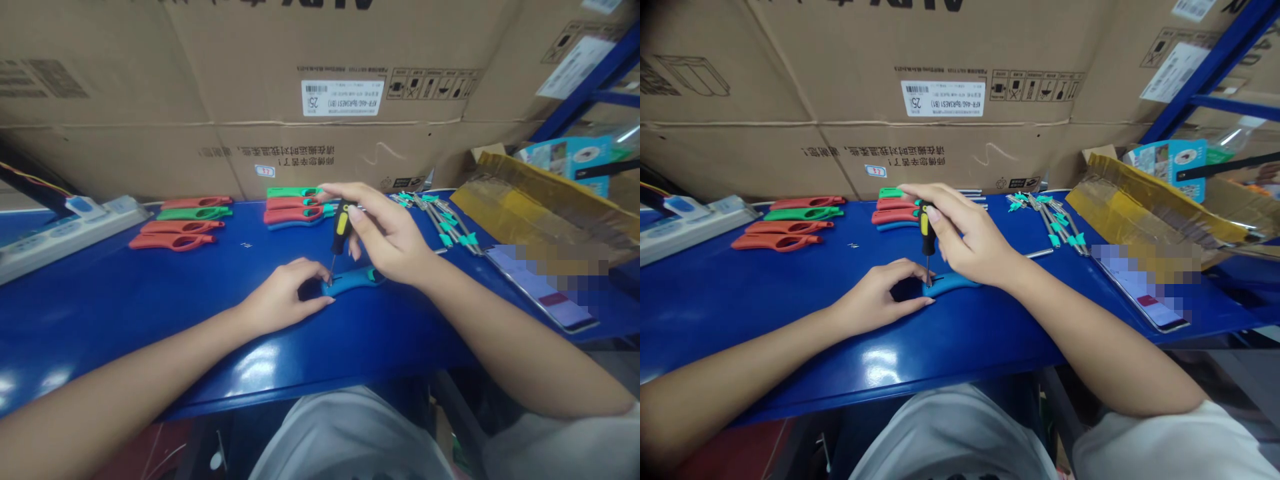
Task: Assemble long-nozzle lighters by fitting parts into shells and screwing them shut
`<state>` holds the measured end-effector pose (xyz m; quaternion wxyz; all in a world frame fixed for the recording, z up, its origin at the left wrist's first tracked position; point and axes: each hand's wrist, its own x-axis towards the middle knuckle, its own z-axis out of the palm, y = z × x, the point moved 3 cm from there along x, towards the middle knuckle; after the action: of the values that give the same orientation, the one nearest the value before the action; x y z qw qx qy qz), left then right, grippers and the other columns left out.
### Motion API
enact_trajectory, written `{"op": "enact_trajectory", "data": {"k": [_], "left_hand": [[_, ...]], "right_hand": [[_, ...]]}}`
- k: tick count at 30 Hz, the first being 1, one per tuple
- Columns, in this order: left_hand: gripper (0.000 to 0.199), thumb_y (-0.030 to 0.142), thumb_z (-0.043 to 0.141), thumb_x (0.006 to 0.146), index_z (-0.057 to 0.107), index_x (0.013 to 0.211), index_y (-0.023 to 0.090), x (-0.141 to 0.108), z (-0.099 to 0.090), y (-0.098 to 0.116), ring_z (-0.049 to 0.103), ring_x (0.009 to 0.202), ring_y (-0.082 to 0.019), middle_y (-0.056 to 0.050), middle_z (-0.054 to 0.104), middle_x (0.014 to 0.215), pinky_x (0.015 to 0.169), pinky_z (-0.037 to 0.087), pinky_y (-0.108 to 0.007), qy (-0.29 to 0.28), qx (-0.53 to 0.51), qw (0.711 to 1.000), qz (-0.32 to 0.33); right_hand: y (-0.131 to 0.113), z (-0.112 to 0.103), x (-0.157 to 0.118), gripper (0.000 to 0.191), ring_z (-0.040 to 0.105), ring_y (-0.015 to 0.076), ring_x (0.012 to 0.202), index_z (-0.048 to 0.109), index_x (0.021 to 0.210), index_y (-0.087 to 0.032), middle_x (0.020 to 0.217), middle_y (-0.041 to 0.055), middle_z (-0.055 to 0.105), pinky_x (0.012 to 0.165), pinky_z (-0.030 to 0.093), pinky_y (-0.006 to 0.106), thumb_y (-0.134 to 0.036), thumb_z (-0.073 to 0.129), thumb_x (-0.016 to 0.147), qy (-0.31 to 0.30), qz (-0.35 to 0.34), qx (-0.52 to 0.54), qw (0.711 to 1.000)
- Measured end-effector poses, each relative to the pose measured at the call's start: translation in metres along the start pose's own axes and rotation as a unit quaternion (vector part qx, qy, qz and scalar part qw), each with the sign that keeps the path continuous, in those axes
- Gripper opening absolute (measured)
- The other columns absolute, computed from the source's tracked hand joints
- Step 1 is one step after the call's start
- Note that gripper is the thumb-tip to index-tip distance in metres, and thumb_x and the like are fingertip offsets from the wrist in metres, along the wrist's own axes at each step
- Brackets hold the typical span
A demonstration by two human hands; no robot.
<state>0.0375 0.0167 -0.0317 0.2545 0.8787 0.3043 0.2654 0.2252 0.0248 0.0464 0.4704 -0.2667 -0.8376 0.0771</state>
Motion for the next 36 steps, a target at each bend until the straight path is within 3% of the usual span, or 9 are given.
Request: {"op": "enact_trajectory", "data": {"k": [4,7,10,15,20,24,30,34,36], "left_hand": [[0.019,0.031,0.073,0.089,0.064,0.104,0.022,-0.0002,0.0004,-0.0011,0.068,0.105,-0.022,-0.003,0.073,0.109,0.097,0.053,-0.037,-0.001,0.005,1.000,-0.002],[0.019,0.030,0.073,0.089,0.065,0.103,0.021,0.0000,0.0000,-0.0009,0.068,0.104,-0.021,-0.003,0.074,0.109,0.096,0.053,-0.037,0.001,0.005,1.000,0.000],[0.018,0.029,0.073,0.089,0.064,0.102,0.021,0.0001,-0.0004,-0.0003,0.068,0.102,-0.020,-0.003,0.074,0.107,0.095,0.053,-0.035,0.001,0.004,1.000,0.002],[0.019,0.029,0.073,0.089,0.064,0.104,0.022,0.0000,-0.0004,0.0003,0.069,0.105,-0.021,-0.002,0.074,0.108,0.096,0.053,-0.036,0.000,0.010,1.000,0.003],[0.018,0.031,0.073,0.089,0.065,0.102,0.022,0.0004,-0.0005,0.0000,0.068,0.109,-0.022,-0.005,0.073,0.113,0.099,0.053,-0.037,0.000,0.001,1.000,0.010],[0.021,0.033,0.073,0.089,0.065,0.105,0.022,0.0008,-0.0004,-0.0004,0.068,0.109,-0.022,-0.004,0.073,0.111,0.099,0.053,-0.037,0.000,-0.003,1.000,0.014],[0.019,0.027,0.071,0.089,0.063,0.105,0.021,0.0003,-0.0001,0.0007,0.068,0.106,-0.020,-0.003,0.072,0.111,0.098,0.052,-0.035,-0.006,0.011,1.000,0.013],[0.020,0.025,0.070,0.088,0.063,0.107,0.021,-0.0007,-0.0002,0.0007,0.067,0.108,-0.020,-0.002,0.072,0.110,0.099,0.052,-0.036,-0.006,0.015,1.000,0.014],[0.020,0.025,0.071,0.088,0.063,0.106,0.021,-0.0005,0.0001,0.0003,0.067,0.107,-0.020,-0.002,0.072,0.110,0.098,0.052,-0.035,-0.007,0.014,1.000,0.013]], "right_hand": [[-0.0013,-0.0027,0.0012,0.034,0.068,0.0169,0.080,0.069,0.120,-0.024,0.096,0.0041,0.072,0.074,0.060,0.033,-0.048,0.058,0.098,-0.001,-0.003,-0.004,1.000],[-0.0015,-0.0053,0.0003,0.037,0.068,0.0214,0.094,0.069,0.122,-0.025,0.112,0.0085,0.071,0.082,0.060,0.037,-0.050,0.057,0.098,0.016,-0.029,-0.053,0.998],[-0.0004,-0.0006,-0.0011,0.042,0.068,0.0191,0.098,0.056,0.141,-0.026,0.132,0.0095,0.064,0.083,0.060,0.037,-0.040,0.036,0.107,-0.039,-0.008,-0.012,0.999],[-0.0029,0.0004,-0.0011,0.034,0.069,0.0198,0.089,0.068,0.120,-0.023,0.105,0.0066,0.074,0.084,0.059,0.036,-0.047,0.059,0.098,0.005,-0.038,-0.036,0.999],[-0.0025,0.0023,0.0008,0.038,0.069,0.0189,0.102,0.059,0.135,-0.022,0.123,0.0084,0.069,0.089,0.059,0.038,-0.037,0.038,0.107,-0.028,-0.008,0.009,1.000],[-0.0042,-0.0011,0.0005,0.031,0.069,0.0194,0.091,0.068,0.119,-0.022,0.105,0.0060,0.074,0.085,0.059,0.037,-0.042,0.063,0.097,0.001,-0.029,-0.012,0.999],[-0.0023,0.0034,-0.0003,0.039,0.068,0.0187,0.102,0.053,0.141,-0.026,0.134,0.0082,0.064,0.084,0.060,0.035,-0.037,0.048,0.104,-0.077,0.026,0.032,0.996],[-0.0019,0.0006,-0.0010,0.039,0.069,0.0222,0.101,0.066,0.121,-0.023,0.119,0.0072,0.072,0.090,0.059,0.037,-0.045,0.072,0.090,-0.019,0.004,-0.005,1.000],[-0.0013,0.0008,-0.0017,0.039,0.069,0.0220,0.102,0.064,0.126,-0.023,0.122,0.0082,0.071,0.091,0.059,0.038,-0.045,0.065,0.095,-0.009,0.010,-0.017,1.000]]}}
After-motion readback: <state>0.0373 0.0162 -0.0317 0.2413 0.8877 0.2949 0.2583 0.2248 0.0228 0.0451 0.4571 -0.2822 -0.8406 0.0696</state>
